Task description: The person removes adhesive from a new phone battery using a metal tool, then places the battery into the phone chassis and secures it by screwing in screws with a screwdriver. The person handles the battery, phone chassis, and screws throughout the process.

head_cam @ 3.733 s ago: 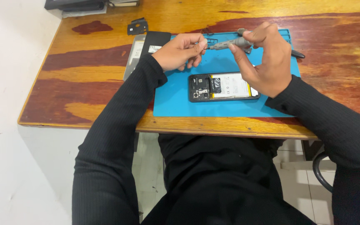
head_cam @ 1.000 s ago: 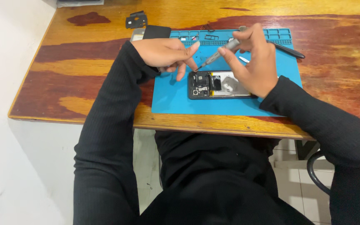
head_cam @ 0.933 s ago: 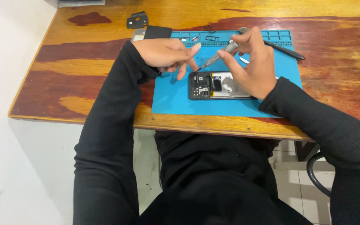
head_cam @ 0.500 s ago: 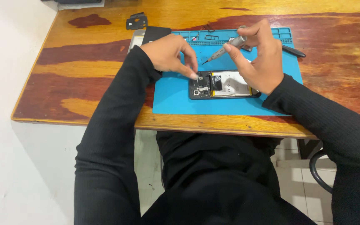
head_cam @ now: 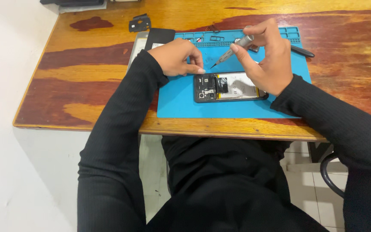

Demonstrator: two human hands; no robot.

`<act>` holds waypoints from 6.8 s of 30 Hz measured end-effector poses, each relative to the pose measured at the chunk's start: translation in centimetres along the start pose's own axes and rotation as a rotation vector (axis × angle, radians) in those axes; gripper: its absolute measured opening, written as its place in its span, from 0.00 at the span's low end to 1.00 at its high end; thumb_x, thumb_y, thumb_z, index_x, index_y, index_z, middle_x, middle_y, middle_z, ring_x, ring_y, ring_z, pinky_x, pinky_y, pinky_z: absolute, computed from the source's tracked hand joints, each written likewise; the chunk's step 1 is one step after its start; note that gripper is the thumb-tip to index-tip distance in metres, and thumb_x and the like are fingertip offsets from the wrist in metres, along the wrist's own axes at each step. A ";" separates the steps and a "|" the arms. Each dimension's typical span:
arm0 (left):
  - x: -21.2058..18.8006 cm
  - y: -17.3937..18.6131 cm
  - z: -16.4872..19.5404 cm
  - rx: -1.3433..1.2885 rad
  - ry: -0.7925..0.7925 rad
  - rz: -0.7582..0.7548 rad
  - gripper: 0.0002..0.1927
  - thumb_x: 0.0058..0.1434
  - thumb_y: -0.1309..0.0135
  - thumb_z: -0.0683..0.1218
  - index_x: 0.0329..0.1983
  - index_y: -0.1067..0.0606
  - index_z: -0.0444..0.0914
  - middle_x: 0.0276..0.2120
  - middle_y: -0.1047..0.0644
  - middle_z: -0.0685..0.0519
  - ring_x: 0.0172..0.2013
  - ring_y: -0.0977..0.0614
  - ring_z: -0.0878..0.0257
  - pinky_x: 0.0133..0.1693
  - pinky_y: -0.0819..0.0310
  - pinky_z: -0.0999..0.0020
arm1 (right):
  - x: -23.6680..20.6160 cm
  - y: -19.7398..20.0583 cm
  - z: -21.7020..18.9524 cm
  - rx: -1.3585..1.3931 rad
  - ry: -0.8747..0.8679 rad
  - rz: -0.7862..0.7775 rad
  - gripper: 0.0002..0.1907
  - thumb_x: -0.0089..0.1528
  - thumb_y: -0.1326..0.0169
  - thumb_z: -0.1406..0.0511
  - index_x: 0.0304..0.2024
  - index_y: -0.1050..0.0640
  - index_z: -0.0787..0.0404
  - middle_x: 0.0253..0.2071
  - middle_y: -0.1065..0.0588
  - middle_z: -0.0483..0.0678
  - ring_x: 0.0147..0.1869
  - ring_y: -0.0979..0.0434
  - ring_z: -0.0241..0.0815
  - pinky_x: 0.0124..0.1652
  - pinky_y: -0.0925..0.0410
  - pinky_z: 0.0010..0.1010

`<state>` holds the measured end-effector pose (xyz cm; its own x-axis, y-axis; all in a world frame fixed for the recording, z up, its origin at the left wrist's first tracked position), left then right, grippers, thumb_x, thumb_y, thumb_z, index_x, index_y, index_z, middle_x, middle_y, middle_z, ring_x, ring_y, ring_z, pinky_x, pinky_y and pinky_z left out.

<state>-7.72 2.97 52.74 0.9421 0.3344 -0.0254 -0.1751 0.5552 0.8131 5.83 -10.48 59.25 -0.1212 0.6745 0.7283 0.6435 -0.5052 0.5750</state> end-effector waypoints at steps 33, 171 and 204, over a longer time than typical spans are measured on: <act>1.1 0.5 -1.6 -0.390 -0.020 0.107 0.15 0.76 0.56 0.52 0.38 0.28 0.38 0.28 0.27 0.60 0.25 0.27 0.73 0.25 0.31 0.75 | -0.3 1.0 -1.3 0.048 0.098 0.070 0.19 0.78 0.40 0.74 0.51 0.41 0.66 0.46 0.18 0.59 0.49 0.14 0.43 0.48 0.27 0.25; -1.9 5.1 2.0 -0.397 -0.245 0.294 0.06 0.61 0.32 0.38 0.39 0.17 0.32 0.33 0.17 0.51 0.31 0.16 0.69 0.32 0.19 0.75 | -0.8 1.9 -3.0 0.014 0.221 0.079 0.20 0.73 0.36 0.76 0.51 0.37 0.66 0.45 0.19 0.60 0.44 0.18 0.41 0.44 0.27 0.26; -2.0 4.9 2.0 -0.314 -0.206 0.267 0.07 0.59 0.31 0.39 0.36 0.18 0.33 0.32 0.18 0.54 0.31 0.18 0.70 0.30 0.21 0.75 | -0.7 1.8 -3.3 0.033 0.202 0.087 0.20 0.72 0.35 0.77 0.50 0.37 0.67 0.43 0.19 0.60 0.46 0.17 0.43 0.45 0.27 0.26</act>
<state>-9.85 3.47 57.93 0.8838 0.3568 0.3028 -0.4679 0.6846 0.5590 4.58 -13.64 61.05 -0.2107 0.5060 0.8364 0.6822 -0.5367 0.4965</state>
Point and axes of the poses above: each hand's wrist, its own x-axis towards the middle knuckle, its own y-axis out of the back of the hand, z = x × y, the point moved 9 cm from there along x, towards the middle knuckle
